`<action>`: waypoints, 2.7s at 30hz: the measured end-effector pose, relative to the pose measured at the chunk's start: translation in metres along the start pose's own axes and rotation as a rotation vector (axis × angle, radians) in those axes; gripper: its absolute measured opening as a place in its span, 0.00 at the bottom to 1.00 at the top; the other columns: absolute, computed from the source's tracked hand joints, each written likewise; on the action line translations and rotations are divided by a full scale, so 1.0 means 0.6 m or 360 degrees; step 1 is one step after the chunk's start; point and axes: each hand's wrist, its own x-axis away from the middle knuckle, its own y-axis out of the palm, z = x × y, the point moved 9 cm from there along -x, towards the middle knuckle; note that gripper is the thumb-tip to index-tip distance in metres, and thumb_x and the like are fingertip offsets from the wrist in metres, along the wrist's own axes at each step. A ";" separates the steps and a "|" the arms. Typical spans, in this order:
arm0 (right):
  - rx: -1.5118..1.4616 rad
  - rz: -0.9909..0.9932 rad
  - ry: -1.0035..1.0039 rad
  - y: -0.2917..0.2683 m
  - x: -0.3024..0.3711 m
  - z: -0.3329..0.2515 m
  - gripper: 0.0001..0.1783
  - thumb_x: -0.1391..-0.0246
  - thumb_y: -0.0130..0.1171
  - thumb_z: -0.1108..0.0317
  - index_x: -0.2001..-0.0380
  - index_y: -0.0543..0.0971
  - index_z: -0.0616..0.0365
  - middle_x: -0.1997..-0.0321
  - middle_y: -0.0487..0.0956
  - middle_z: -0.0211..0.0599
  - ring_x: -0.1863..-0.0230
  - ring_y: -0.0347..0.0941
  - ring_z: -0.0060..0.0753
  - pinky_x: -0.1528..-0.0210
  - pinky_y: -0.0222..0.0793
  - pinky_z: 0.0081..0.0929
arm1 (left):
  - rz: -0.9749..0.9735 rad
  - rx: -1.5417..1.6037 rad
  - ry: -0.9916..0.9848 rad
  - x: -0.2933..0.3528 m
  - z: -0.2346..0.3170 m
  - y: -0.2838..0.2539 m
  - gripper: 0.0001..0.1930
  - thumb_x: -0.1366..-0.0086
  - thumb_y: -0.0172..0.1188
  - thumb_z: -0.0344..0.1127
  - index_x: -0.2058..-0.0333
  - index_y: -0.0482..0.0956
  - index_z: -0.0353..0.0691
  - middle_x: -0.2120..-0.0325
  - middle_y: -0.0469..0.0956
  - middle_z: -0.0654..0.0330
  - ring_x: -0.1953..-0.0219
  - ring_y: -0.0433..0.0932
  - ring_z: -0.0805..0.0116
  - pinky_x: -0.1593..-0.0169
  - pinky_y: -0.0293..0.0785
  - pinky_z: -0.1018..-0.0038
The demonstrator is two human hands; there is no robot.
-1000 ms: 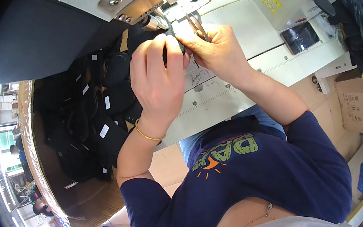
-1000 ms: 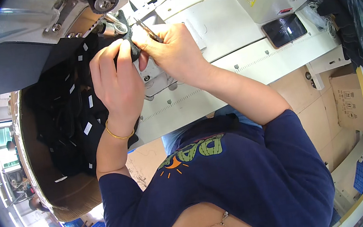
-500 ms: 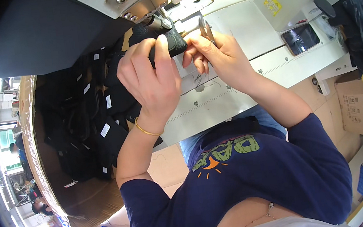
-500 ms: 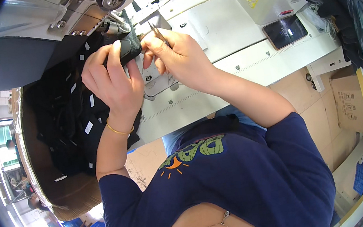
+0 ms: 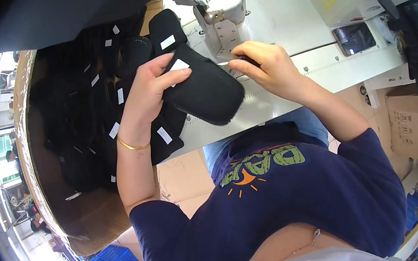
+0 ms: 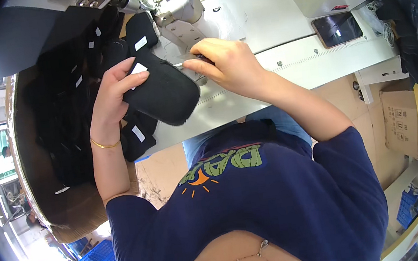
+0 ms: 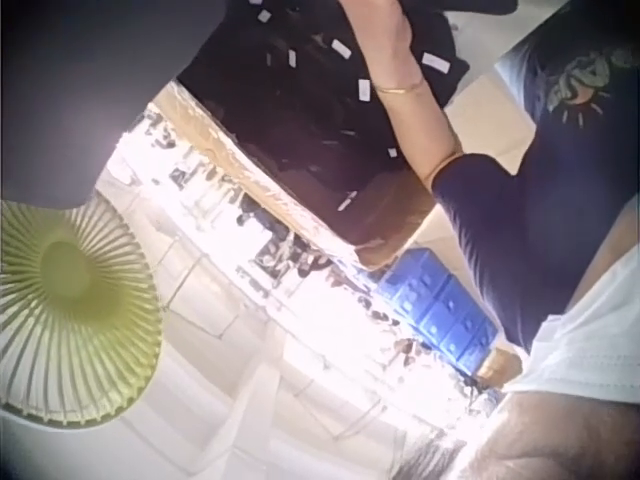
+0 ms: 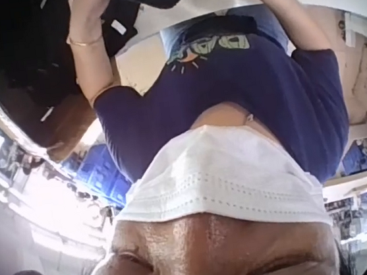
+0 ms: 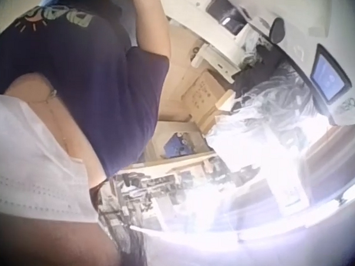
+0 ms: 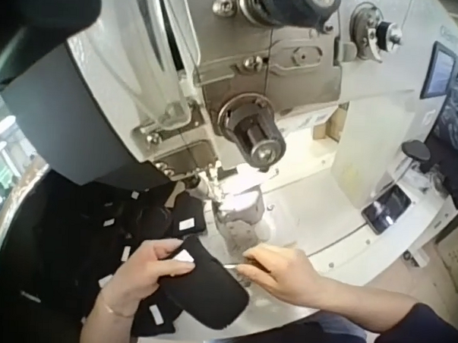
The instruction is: The recorder is using a sewing machine to stitch together black fabric or leather shoe components.
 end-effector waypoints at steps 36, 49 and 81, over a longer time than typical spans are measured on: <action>-0.1341 -0.0159 0.0615 0.071 0.032 0.050 0.17 0.34 0.53 0.56 0.67 0.77 0.59 0.78 0.68 0.21 0.76 0.61 0.12 0.74 0.57 0.15 | -0.0567 0.0555 -0.0152 -0.018 -0.042 0.071 0.16 0.41 0.62 0.29 0.54 0.78 0.31 0.63 0.82 0.60 0.62 0.79 0.75 0.52 0.73 0.78; -0.0786 -0.0749 0.1239 0.003 0.073 0.117 0.18 0.49 0.67 0.54 0.67 0.82 0.59 0.72 0.78 0.25 0.74 0.69 0.17 0.74 0.63 0.18 | 0.0058 -0.1185 0.0560 -0.044 0.003 0.064 0.19 0.38 0.62 0.39 0.54 0.76 0.30 0.61 0.80 0.53 0.56 0.78 0.62 0.51 0.72 0.71; -0.1164 -0.0021 0.0683 0.001 0.016 0.008 0.17 0.38 0.59 0.58 0.73 0.77 0.63 0.79 0.74 0.26 0.76 0.64 0.15 0.73 0.63 0.19 | -0.0066 -0.0250 0.0561 -0.074 0.132 0.028 0.11 0.39 0.65 0.34 0.60 0.80 0.35 0.68 0.79 0.67 0.62 0.75 0.82 0.54 0.71 0.84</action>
